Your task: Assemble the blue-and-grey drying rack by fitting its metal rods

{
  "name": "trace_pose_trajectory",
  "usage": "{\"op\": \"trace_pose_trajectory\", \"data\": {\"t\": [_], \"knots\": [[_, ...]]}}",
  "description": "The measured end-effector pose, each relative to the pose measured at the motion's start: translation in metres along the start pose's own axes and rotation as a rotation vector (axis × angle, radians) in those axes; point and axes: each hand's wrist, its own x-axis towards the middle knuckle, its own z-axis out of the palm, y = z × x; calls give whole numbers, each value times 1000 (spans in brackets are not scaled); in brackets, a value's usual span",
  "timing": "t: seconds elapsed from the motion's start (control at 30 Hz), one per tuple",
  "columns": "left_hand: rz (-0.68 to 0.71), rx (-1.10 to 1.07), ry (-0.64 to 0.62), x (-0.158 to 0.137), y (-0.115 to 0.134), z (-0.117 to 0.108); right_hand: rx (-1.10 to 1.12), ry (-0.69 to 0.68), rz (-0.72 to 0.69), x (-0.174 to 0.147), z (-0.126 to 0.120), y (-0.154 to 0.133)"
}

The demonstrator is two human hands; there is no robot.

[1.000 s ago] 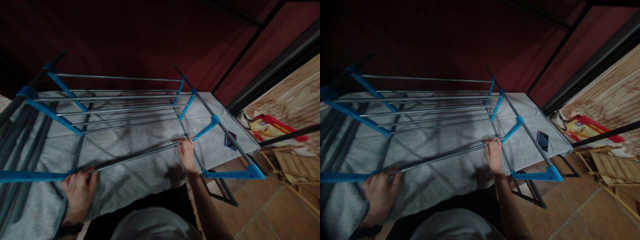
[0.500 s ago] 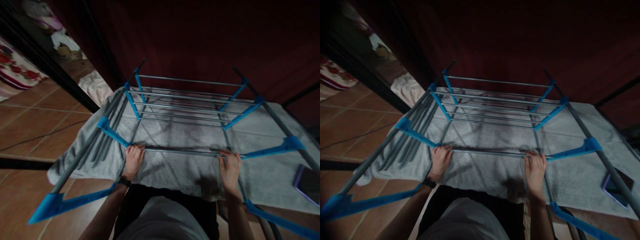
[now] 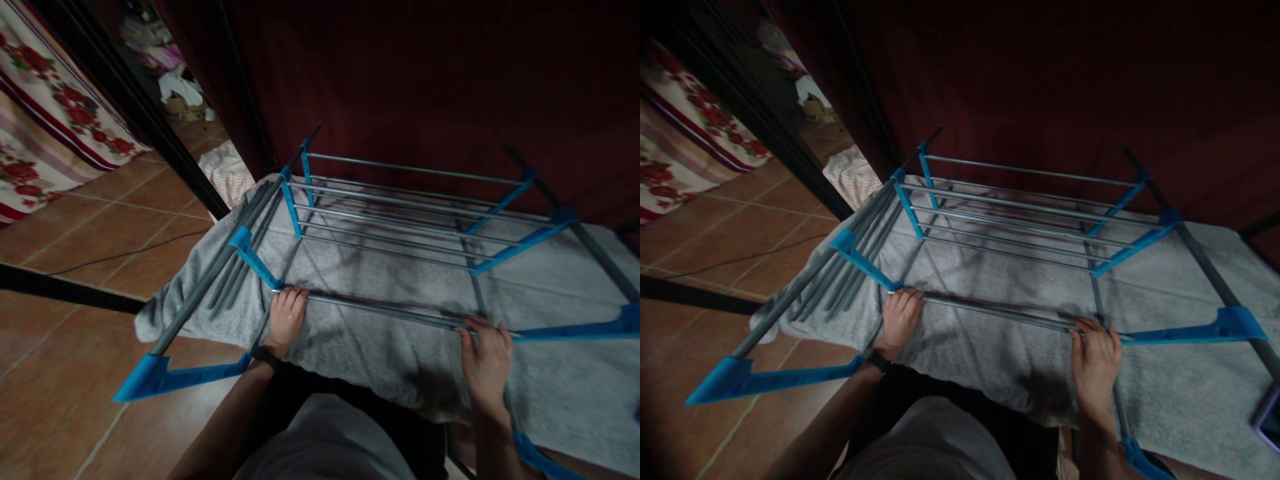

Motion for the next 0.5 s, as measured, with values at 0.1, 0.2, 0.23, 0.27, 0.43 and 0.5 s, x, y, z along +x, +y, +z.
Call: {"op": "trace_pose_trajectory", "data": {"t": [0.1,0.2,0.23,0.27,0.43,0.5], "knots": [[-4,-13,2,2,3,-2,-4,6,-3,0,0,0],[-5,-31,17,3,3,-4,-9,16,-12,1,0,-1],[-7,-37,22,3,3,-4,-9,18,-13,1,-1,-1],[-8,-44,25,3,3,-4,-9,19,-14,1,-1,-1],[-28,-89,42,4,2,-5,-5,28,-17,1,-1,-1],[-41,-98,48,5,3,-5,-2,27,-9,2,-2,-1]]}}
